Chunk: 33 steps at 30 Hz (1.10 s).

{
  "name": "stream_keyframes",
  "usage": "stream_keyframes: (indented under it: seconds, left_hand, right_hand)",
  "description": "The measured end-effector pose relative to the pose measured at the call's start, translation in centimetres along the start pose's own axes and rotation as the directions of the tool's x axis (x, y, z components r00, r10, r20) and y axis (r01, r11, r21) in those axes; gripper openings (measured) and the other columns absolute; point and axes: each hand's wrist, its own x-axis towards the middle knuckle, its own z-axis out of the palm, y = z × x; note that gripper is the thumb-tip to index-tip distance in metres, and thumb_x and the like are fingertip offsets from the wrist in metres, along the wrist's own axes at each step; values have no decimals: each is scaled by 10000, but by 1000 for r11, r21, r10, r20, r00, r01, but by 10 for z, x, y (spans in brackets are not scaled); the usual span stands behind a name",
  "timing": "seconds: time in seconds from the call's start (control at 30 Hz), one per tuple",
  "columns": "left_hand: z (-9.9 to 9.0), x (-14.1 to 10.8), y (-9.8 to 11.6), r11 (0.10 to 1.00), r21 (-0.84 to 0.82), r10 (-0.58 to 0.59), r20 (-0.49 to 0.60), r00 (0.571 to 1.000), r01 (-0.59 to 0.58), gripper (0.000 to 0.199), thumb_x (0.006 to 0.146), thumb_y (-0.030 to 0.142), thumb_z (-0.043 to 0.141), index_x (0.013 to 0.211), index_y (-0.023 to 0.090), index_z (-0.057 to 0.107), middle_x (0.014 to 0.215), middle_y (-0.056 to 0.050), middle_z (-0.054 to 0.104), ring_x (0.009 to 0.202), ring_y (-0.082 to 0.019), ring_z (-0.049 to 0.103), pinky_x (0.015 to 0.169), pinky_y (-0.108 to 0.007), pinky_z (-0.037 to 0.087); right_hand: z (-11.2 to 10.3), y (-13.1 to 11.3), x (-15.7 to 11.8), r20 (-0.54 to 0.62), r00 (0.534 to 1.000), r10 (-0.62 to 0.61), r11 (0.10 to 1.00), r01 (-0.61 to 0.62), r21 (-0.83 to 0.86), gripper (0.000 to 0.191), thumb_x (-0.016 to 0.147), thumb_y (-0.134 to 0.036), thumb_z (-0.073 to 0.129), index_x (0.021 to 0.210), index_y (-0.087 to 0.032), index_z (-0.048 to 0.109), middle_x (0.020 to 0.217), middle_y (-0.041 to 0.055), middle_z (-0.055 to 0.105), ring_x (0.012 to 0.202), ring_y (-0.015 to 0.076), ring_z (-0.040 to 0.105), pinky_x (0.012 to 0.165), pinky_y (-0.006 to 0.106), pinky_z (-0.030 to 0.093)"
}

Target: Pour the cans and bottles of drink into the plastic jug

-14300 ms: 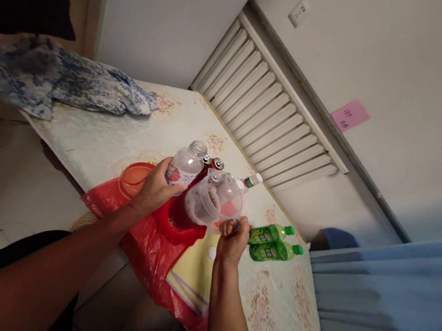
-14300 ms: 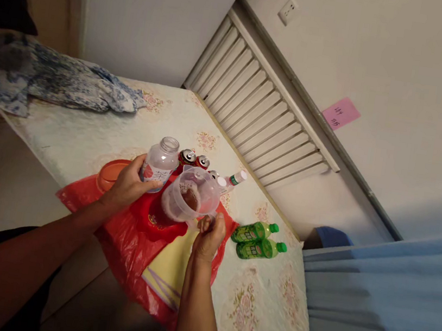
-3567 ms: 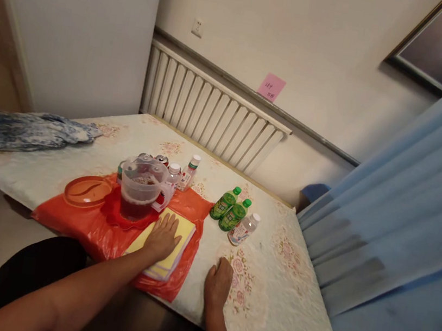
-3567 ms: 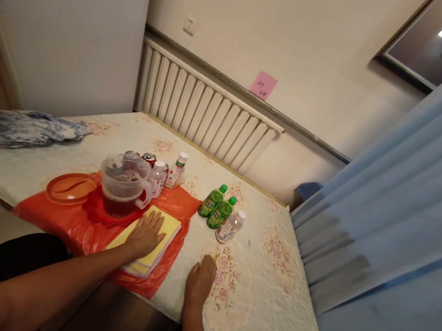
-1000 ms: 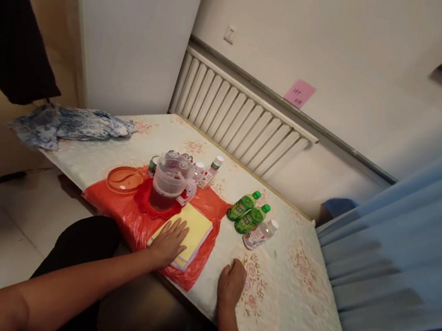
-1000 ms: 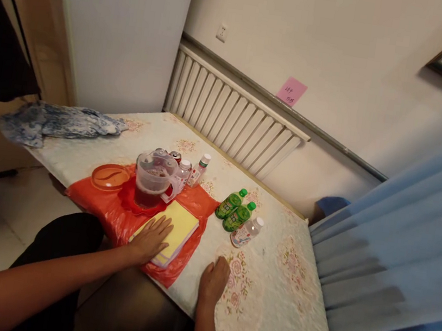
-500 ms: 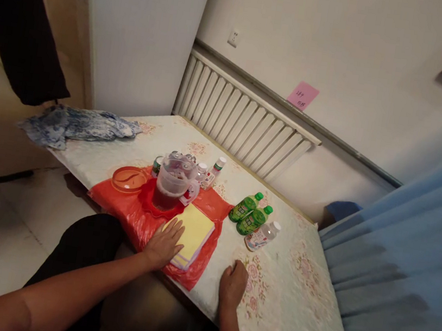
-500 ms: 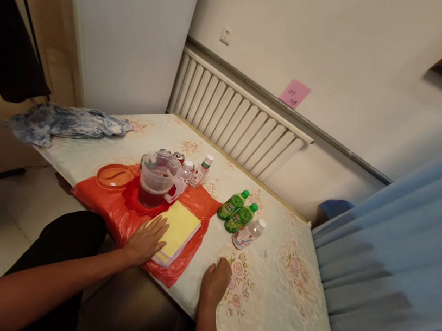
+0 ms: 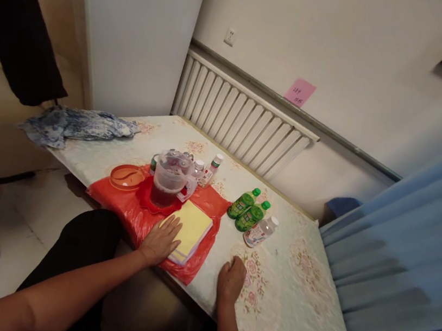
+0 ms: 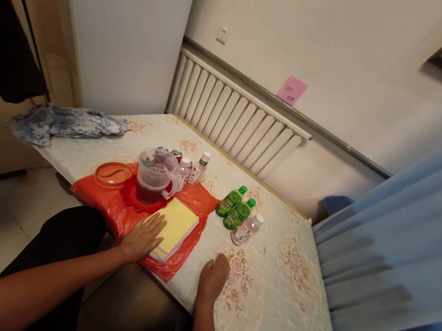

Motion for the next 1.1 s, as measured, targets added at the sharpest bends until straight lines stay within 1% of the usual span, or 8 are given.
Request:
stream_keyframes:
  seconds: [0.2,0.37,0.53,0.67,0.77,0.87,1.0,1.1]
  left_hand:
    - [-4,0,0,999,-39,-10,46,999,11,497,942,366,497,1406,195,550,1518,-131,488,1441,-320,383,1136,-506,335]
    - [-4,0,-2,998,-59,-5,54,999,9,490,949,378,484,1398,198,561,1521,-133,483,1444,-315,382,1149,-498,323]
    - [-3,0,-2,998,-58,-12,54,998,15,492,949,378,484,1404,206,556,1518,-132,486,1446,-317,378,1141,-501,333]
    - [-2,0,-2,999,-52,-3,45,999,6,491,953,370,482,1403,187,556,1509,-140,496,1443,-315,383,1153,-496,317]
    - [-2,-1,-2,999,-44,-7,47,999,9,486,956,374,479,1402,198,556,1510,-133,497,1445,-310,382,1152,-489,315]
    - [-3,-1,-2,999,-49,-17,53,998,19,483,955,371,481,1402,204,556,1513,-130,494,1443,-308,384,1148,-489,319]
    - [-7,-1,0,998,-57,-12,72,997,16,486,957,368,483,1401,185,557,1512,-143,492,1443,-312,381,1148,-491,319]
    - [-8,-1,0,997,-75,-21,72,997,26,484,959,374,491,1402,193,554,1515,-137,490,1447,-306,375,1157,-485,313]
  right_hand:
    - [-1,1,0,6,1000,-1,999,1,33,364,860,-211,435,1138,-82,631,1030,198,661,999,328,583,902,431,432]
    - [-2,0,0,-6,1000,20,997,-19,75,357,858,-217,445,1135,-93,633,1036,194,662,1006,324,579,909,434,430]
    - [-4,-3,0,13,1000,26,998,-27,61,368,856,-202,437,1147,-79,625,1055,207,660,1018,332,576,917,442,428]
    - [-5,-3,0,13,1000,15,998,-16,61,362,859,-197,439,1148,-80,623,1062,204,657,1027,331,578,923,440,425]
    - [-4,-1,-1,16,1000,10,998,-11,60,361,866,-201,432,1146,-75,622,1059,208,656,1024,335,575,925,445,424]
    - [-3,0,-1,11,1000,9,997,-10,76,369,865,-209,432,1156,-82,619,1059,205,655,1029,336,572,931,451,423]
    - [-4,-1,-1,14,1000,13,996,-14,84,377,866,-218,427,1156,-73,620,1052,211,656,1024,336,577,926,453,425]
    - [-6,-1,-1,0,1000,25,993,-25,113,368,856,-218,438,1145,-92,628,1045,200,664,1016,329,582,918,446,426]
